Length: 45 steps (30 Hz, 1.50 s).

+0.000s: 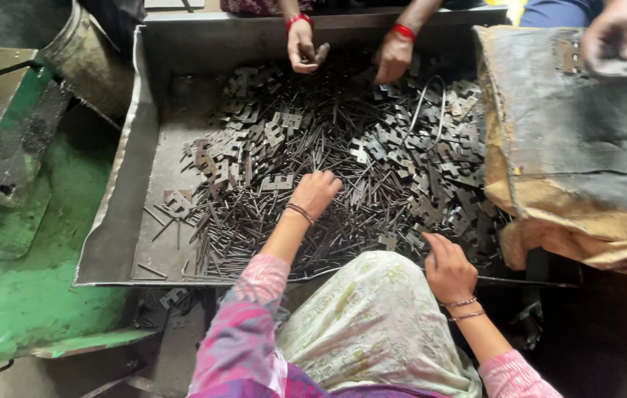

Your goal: The person sits on the floor and repeatedly picks up small metal parts from a large bin, separates them by hand, and places them into a cloth bag. The task involves continuous manual sorting of mixed metal components.

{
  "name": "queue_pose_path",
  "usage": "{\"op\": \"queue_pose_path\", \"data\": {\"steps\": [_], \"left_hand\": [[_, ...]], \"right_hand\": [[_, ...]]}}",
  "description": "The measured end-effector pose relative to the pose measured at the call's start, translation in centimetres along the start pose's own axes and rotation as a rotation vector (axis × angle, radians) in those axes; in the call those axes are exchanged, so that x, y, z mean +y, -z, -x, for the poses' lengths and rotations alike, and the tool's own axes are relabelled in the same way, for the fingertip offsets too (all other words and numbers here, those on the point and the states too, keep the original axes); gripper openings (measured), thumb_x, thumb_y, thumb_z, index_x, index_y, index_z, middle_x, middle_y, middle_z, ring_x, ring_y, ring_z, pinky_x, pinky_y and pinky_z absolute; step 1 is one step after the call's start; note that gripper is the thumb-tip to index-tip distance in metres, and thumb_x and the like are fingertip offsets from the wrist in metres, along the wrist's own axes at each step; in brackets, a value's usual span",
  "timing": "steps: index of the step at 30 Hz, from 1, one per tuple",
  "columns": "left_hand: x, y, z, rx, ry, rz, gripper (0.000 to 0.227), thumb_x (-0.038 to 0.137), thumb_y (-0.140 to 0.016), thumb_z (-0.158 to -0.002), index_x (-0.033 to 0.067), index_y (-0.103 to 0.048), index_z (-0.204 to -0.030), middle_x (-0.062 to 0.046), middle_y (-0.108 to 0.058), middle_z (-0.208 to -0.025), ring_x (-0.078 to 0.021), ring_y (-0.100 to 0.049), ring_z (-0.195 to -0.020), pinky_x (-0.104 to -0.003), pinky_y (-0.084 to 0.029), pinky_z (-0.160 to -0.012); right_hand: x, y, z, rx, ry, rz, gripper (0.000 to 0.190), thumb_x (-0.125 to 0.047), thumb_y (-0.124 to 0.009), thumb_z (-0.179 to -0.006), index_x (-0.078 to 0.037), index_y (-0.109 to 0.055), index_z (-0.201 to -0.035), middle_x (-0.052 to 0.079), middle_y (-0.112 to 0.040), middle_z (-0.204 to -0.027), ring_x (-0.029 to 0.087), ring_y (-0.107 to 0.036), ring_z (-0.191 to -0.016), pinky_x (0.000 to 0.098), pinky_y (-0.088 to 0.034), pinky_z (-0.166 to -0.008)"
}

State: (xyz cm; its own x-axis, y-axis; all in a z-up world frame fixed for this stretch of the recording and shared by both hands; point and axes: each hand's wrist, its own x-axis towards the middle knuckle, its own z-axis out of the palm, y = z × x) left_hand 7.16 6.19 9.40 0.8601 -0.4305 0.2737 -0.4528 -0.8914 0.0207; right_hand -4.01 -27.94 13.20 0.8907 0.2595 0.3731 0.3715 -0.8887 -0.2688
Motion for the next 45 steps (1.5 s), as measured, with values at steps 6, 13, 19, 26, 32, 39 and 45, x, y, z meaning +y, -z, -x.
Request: {"op": "queue_pose_path", "data": {"steps": [6,13,19,26,32,39,45], "left_hand": [[0.8,-2.2,0.7,-0.082,-0.069,0.118,0.013,0.006,-0.061,-0.084,0.0087,-0.065,-0.096,-0.008,-0.063,-0.099,-0.0275,-0.062,-0.101,-0.037,-0.055,-0.089],[0.1,-1.1,2.2,0.057,-0.155,0.199,0.024,0.001,-0.06,-0.078,0.0039,-0.063,-0.102,-0.013,-0.064,-0.104,-0.0308,-0.061,-0.103,-0.04,-0.053,-0.09],[0.5,-1.3,1.6,-0.084,-0.069,0.158,0.017,0.001,-0.062,-0.08,0.0079,-0.063,-0.095,-0.009,-0.065,-0.099,-0.0293,-0.061,-0.102,-0.039,-0.054,-0.087],[0.6,-3.4,2.7,-0.079,-0.065,-0.013,0.014,0.006,-0.064,-0.082,0.0086,-0.066,-0.096,-0.008,-0.066,-0.093,-0.0256,-0.062,-0.095,-0.037,-0.054,-0.083],[1.3,-2.9,1.4,-0.09,-0.084,-0.107,0.007,0.009,-0.064,-0.083,0.0112,-0.066,-0.089,-0.005,-0.068,-0.089,-0.0237,-0.063,-0.094,-0.036,-0.053,-0.082],[2.2,2.2,1.9,0.269,0.426,0.456,0.012,0.006,-0.076,-0.082,0.0039,-0.071,-0.093,-0.013,-0.074,-0.087,-0.0321,-0.07,-0.084,-0.042,-0.056,-0.072],[3.8,-1.8,5.9,0.505,1.156,1.721,0.016,-0.006,-0.075,-0.084,-0.0028,-0.07,-0.099,-0.015,-0.077,-0.091,-0.0228,-0.075,-0.072,-0.034,-0.061,-0.06]], "right_hand": [[0.3,0.2,-0.3,0.034,0.006,-0.007,0.043,-0.013,-0.062,-0.086,-0.018,-0.068,-0.128,0.001,-0.07,-0.123,0.021,-0.068,-0.099,0.0352,-0.058,-0.073],[0.2,1.0,-0.4,-0.014,-0.081,-0.112,0.039,-0.013,-0.062,-0.087,-0.017,-0.069,-0.125,0.0,-0.071,-0.122,0.021,-0.069,-0.1,0.036,-0.058,-0.075],[3.6,-0.5,-2.4,-0.416,-0.316,-0.355,0.035,-0.023,-0.066,-0.085,-0.016,-0.073,-0.119,0.008,-0.07,-0.12,0.029,-0.069,-0.105,0.0412,-0.057,-0.087],[8.4,-7.1,-7.1,-0.285,-0.199,-0.157,0.04,-0.017,-0.064,-0.086,-0.012,-0.068,-0.125,0.012,-0.067,-0.123,0.036,-0.062,-0.113,0.0469,-0.054,-0.092],[9.5,-10.8,-7.5,-0.277,-0.16,0.015,0.04,-0.009,-0.066,-0.083,-0.013,-0.066,-0.122,0.009,-0.067,-0.116,0.033,-0.059,-0.116,0.0452,-0.055,-0.09],[10.1,-12.2,-7.4,-0.275,-0.202,0.015,0.033,-0.008,-0.066,-0.083,-0.015,-0.067,-0.115,0.007,-0.068,-0.112,0.031,-0.061,-0.114,0.0447,-0.056,-0.09],[9.6,-11.5,-7.4,-0.247,-0.137,0.053,0.03,-0.012,-0.07,-0.083,-0.014,-0.068,-0.113,0.007,-0.068,-0.111,0.032,-0.061,-0.113,0.045,-0.056,-0.089]]}}
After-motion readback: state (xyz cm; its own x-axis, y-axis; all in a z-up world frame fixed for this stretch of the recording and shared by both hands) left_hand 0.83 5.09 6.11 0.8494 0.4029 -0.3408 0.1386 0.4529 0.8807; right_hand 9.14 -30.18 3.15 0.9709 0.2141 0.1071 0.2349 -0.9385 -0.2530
